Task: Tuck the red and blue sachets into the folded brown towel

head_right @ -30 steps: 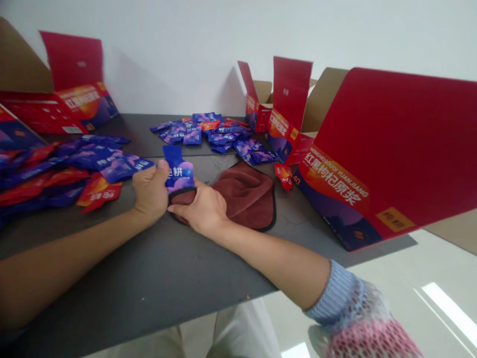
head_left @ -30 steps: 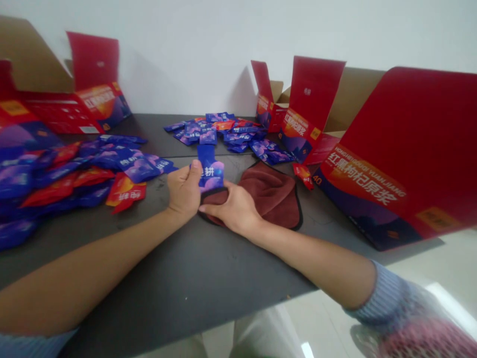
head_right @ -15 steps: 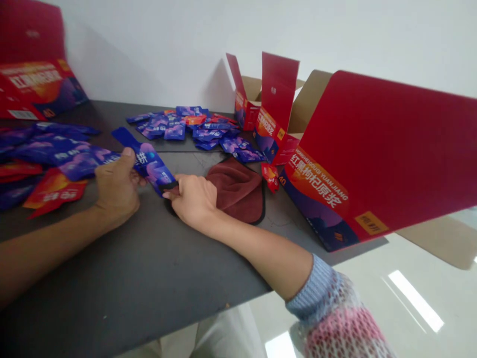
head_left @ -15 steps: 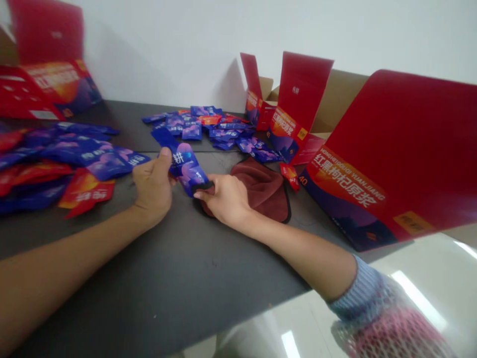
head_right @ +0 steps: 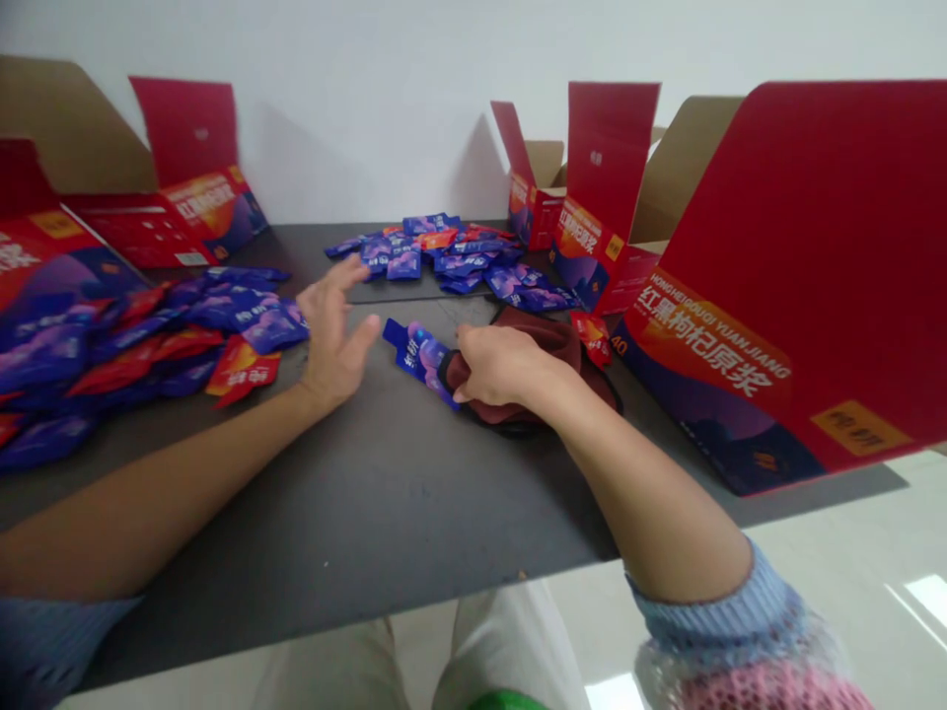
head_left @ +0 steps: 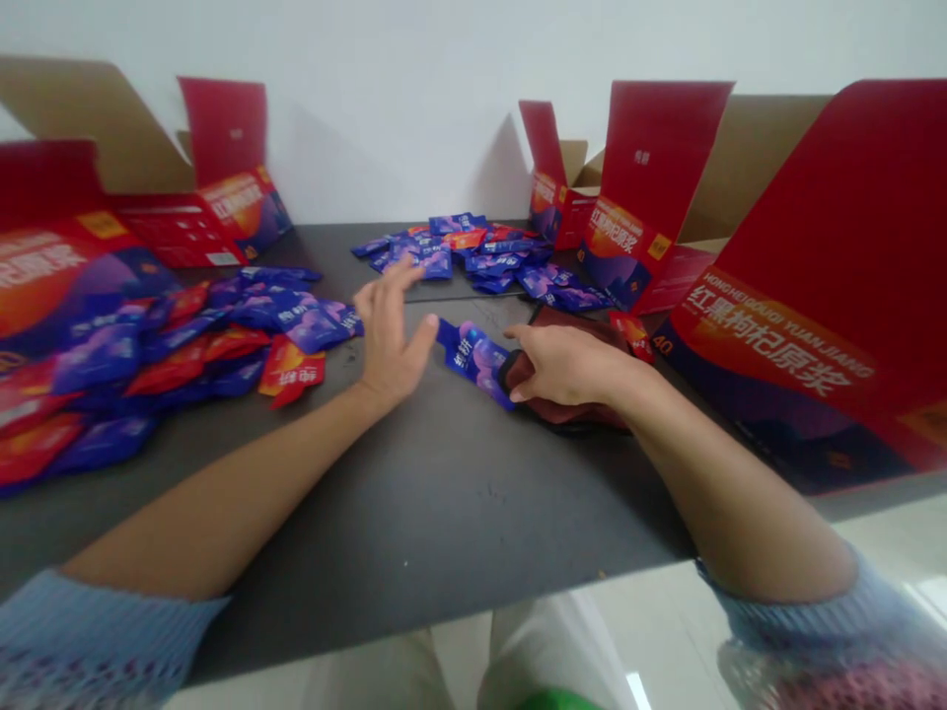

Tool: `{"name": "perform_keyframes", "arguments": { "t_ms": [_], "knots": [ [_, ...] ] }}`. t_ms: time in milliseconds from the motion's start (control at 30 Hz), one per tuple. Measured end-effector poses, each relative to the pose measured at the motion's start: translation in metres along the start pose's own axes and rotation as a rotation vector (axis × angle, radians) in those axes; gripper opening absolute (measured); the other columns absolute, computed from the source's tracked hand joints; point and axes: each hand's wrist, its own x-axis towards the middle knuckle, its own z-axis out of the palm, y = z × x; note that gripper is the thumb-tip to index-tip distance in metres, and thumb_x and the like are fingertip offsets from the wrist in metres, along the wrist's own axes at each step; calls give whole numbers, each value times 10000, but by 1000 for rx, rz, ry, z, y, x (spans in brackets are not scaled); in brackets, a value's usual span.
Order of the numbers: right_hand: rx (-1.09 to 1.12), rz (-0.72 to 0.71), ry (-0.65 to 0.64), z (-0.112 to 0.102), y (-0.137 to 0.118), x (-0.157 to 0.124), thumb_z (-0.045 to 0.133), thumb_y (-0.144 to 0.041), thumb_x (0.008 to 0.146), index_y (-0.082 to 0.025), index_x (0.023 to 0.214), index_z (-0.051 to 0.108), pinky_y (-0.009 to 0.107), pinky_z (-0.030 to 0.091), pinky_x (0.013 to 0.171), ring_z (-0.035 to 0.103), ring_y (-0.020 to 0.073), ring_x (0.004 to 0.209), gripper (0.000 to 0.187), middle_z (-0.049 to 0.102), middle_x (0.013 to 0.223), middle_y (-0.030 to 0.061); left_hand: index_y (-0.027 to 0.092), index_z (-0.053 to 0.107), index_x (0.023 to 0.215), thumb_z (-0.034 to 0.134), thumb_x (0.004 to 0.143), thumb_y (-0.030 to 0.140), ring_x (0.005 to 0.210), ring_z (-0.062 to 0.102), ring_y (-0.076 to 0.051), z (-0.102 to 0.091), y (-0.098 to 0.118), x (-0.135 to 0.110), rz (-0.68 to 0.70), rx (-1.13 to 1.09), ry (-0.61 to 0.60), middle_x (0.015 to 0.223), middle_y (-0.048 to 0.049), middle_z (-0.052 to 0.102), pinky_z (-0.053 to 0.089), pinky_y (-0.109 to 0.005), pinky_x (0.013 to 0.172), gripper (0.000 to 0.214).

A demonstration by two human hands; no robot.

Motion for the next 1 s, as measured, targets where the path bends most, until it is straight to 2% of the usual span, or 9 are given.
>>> {"name": "perform_keyframes", "arguments": {
  "t_ms": [67, 167, 300, 400, 567, 667, 767, 900, 1000],
  "knots": [
    [10, -38, -5, 4, 1, 1, 904, -273, 545, -212, 1154, 646, 392, 508, 795, 698, 349, 981, 664, 737, 998, 102, 229, 511, 1378, 542, 872, 445, 1370, 317, -359, 2, 8, -3, 201, 168, -252, 1468, -80, 488, 194, -543, 1101, 551],
    [39, -28, 39, 15, -2, 4, 888, -331, 581, -199, 1223, 605, 392, 514, 793, 694, 349, 1002, 714, 726, 1073, 126, 204, 589, 1245, 575, 837, 372, 1203, 502, -337, 6, 11, -4, 287, 314, -404, 1263, -118, 630, 265, -530, 1028, 441],
    [61, 67, 70, 30, -12, 7, 851, -475, 613, -161, 1163, 608, 416, 518, 746, 694, 377, 971, 679, 730, 1034, 169, 185, 620, 958, 593, 829, 328, 945, 604, -262, 6, 9, -3, 200, 281, -253, 982, -89, 675, 400, -407, 870, 194],
    [72, 142, 120, 33, -15, 9, 823, -466, 654, -145, 1112, 607, 408, 512, 721, 700, 364, 924, 599, 731, 983, 176, 193, 607, 824, 660, 784, 325, 792, 601, -225, 7, 12, -5, 99, 221, -146, 851, -62, 670, 431, -346, 742, 148],
    [289, 134, 468, 24, -7, 12, 708, -481, 786, -195, 1049, 586, 385, 491, 808, 676, 295, 953, 408, 712, 986, 100, 193, 618, 774, 690, 778, 357, 671, 570, -166, 9, 15, -7, -64, 78, -81, 737, -9, 652, 422, -280, 646, 179],
    [446, 101, 747, 20, 1, 15, 551, -497, 906, -221, 1062, 525, 355, 470, 865, 645, 235, 966, 318, 672, 998, 61, 187, 622, 751, 693, 795, 382, 667, 569, -156, 9, 11, -4, -79, -42, -155, 710, 1, 637, 429, -270, 650, 212],
    [519, 114, 882, 26, 3, 19, 415, -485, 971, -221, 1066, 458, 333, 458, 892, 599, 200, 963, 284, 607, 1025, 70, 185, 650, 813, 703, 808, 404, 667, 586, -147, 8, 7, -2, -97, -219, -262, 745, -4, 656, 446, -260, 654, 226],
    [402, 147, 891, 40, -1, 22, 424, -390, 961, -170, 1049, 451, 391, 385, 1024, 477, 241, 1120, 238, 501, 1134, 154, 179, 686, 852, 740, 788, 396, 704, 625, -159, 8, 5, 0, -113, -368, -398, 791, -27, 691, 481, -268, 684, 232],
    [356, 202, 765, 44, -2, 24, 439, -371, 952, -172, 985, 497, 433, 360, 1045, 441, 267, 1135, 210, 497, 1084, 141, 187, 752, 903, 714, 813, 410, 776, 674, -204, 8, 2, 2, -108, -424, -535, 857, -66, 741, 531, -337, 768, 244]
  ]
}}
